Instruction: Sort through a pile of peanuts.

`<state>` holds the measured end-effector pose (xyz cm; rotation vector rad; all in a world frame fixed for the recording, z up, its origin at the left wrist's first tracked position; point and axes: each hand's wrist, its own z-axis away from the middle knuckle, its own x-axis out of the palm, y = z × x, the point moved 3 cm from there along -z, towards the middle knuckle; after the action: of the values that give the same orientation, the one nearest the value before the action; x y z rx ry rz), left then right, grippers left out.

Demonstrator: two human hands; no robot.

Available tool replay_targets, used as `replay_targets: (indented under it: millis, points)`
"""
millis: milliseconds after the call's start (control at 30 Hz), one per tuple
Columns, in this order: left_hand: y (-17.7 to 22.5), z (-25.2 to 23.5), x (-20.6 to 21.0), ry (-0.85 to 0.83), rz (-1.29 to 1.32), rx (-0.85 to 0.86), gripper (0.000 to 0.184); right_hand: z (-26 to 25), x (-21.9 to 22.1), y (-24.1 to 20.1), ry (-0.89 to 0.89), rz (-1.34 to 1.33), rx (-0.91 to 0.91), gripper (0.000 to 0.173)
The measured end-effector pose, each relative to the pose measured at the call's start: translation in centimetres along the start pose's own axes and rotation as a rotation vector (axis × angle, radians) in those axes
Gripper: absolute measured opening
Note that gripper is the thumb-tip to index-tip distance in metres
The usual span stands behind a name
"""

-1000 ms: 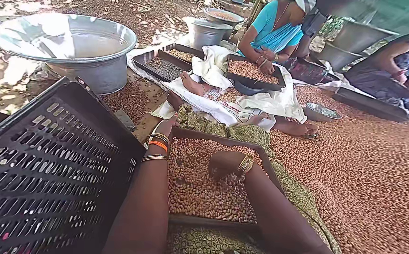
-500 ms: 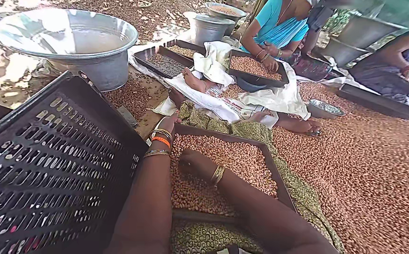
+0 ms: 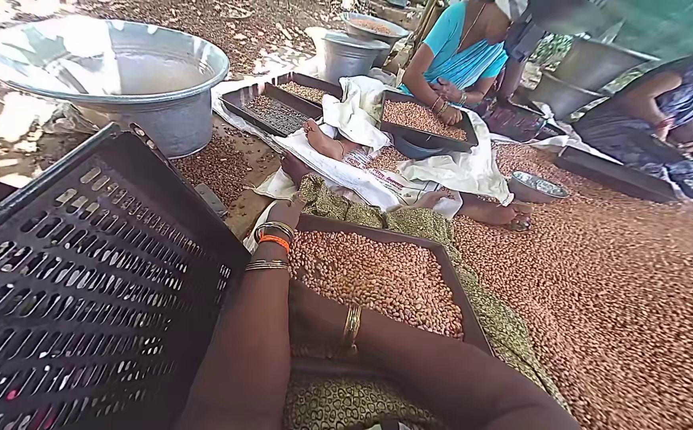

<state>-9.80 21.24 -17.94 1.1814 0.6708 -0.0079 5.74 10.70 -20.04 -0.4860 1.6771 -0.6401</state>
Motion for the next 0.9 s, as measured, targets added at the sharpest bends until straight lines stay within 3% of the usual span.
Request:
replay_targets:
  millis: [67,133,233,333,433,600,667,800,900]
  points:
    - [0.8,0.1,0.3,0.041,-0.131,0.062,0.048,1.1,0.1,-1.1,-0.102,-0.009,-0.166,0.019]
    - [1.8,0.9,0.7,0.109,-0.186,0.201,0.037,2.4,-1.1,-1.3,-0.237,-0.012,-0.202,0.009]
    - [2.7,1.6,1.4,0.181,-0.170,0.452,0.025,4.6,-4.5,0.7,-0.368,0.158,0.049,0.011]
    - [3.0,2.1,2.3,0.071,-0.178,0.558,0.024,6.7,-8.9,2.8,-0.129,0.274,0.363,0.017]
    - [3.4,2.2,3.8,-0.218,-0.287,0.558,0.024,8.2,-12.0,2.5,0.013,0.193,0.442,0.018]
    - [3.9,2.7,6.2,-0.578,-0.580,0.505,0.027,8.6,-11.3,3.4,0.018,0.247,0.616,0.024]
    - [3.5,2.7,7.0,-0.638,-0.674,0.492,0.029,8.4,-10.5,4.3,-0.025,0.274,0.695,0.034]
    - [3.0,2.5,6.7,-0.607,-0.858,0.387,0.028,7.4,-7.9,1.9,-0.356,0.286,0.756,0.052]
    - [3.2,2.0,5.9,-0.529,-0.860,0.336,0.027,6.4,-7.9,0.0,-0.457,0.094,0.544,0.046]
